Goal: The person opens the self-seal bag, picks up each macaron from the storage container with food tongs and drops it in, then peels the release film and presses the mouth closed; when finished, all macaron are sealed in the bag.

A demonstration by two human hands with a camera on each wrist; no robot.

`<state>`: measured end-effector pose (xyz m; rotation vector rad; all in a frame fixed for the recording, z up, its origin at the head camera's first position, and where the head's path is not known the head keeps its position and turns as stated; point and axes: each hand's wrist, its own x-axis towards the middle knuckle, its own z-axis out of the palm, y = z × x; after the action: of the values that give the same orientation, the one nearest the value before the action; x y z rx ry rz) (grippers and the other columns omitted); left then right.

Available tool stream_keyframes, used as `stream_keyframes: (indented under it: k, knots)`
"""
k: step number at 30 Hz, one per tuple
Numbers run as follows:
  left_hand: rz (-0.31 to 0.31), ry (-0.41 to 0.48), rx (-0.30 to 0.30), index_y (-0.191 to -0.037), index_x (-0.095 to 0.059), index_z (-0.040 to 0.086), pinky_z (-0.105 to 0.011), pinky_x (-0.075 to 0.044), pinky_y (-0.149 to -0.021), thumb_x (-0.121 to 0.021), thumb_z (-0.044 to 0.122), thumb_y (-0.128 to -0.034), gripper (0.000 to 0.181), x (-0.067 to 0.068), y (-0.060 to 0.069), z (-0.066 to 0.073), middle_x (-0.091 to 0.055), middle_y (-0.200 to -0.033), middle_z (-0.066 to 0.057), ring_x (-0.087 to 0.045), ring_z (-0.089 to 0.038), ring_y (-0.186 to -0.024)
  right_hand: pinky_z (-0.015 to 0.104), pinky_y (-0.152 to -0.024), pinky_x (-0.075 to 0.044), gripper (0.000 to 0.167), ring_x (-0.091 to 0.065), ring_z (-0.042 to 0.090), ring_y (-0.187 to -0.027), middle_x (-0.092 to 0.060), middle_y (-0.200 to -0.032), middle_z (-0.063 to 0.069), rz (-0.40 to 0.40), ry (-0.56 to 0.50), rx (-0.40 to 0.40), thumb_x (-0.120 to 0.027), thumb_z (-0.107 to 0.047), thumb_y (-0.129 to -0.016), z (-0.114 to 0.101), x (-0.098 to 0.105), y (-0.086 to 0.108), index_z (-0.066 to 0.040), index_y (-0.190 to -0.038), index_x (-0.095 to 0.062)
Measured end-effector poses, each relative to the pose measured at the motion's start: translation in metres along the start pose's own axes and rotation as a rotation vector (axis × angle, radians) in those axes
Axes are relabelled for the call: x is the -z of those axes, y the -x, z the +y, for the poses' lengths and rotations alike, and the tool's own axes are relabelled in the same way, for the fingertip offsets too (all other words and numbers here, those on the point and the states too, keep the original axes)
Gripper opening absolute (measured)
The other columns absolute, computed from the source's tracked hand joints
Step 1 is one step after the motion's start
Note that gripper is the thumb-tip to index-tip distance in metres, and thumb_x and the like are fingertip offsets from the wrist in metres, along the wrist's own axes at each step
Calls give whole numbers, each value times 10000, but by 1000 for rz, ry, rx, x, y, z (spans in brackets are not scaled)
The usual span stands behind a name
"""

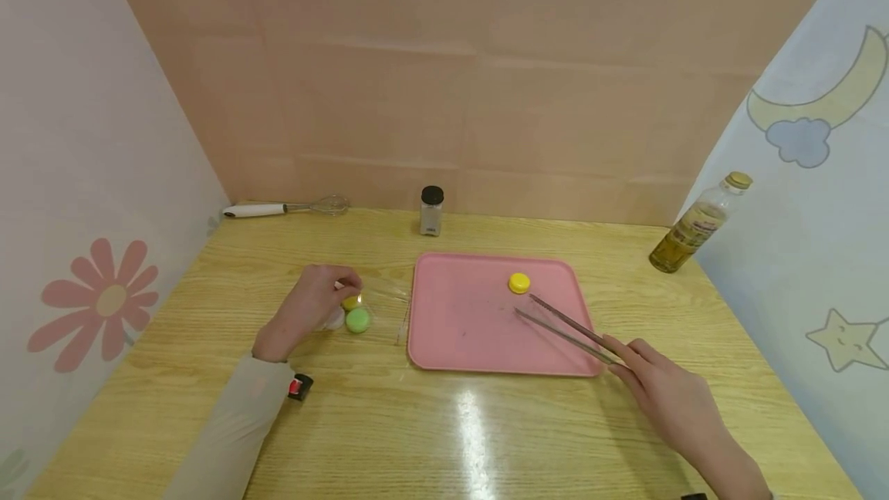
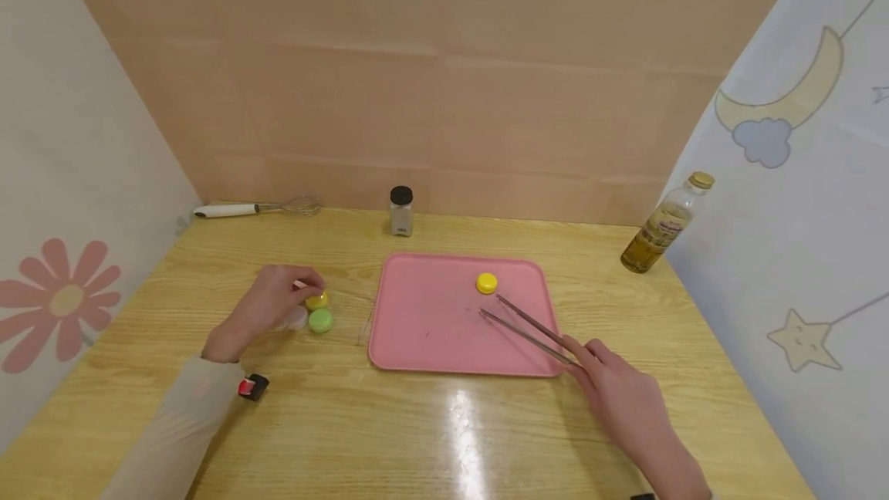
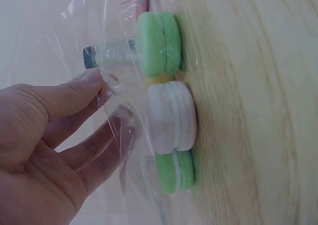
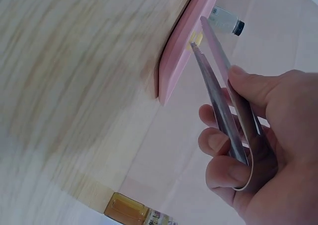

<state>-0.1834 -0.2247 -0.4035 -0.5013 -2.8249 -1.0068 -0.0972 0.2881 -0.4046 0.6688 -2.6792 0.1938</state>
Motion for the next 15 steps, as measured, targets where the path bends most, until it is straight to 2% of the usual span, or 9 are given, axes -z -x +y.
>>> stream_keyframes:
  k: [5,15]
  knots:
    - [4,-5,-2,-975,-772,39,-336,-510,-686,-687,53,-964,87,0,0,0,-738,-912,-24,-608,-137,-718,210,-389,-243,413,-244,-39,-492,-485,-859,-133,-25,-18,-43,-778,-129,-887,2,0,-1,-169,-1288,-688]
    - [8,9,-6,-970,-773,37,-387,-533,-723,-686,47,-963,88,1,1,0,-742,-935,-33,-656,-161,-795,211,-397,-259,403,-270,-32,-520,-491,-857,-105,-24,-42,-33,-765,-129,-898,6,-7,-12,-123,-1293,-683]
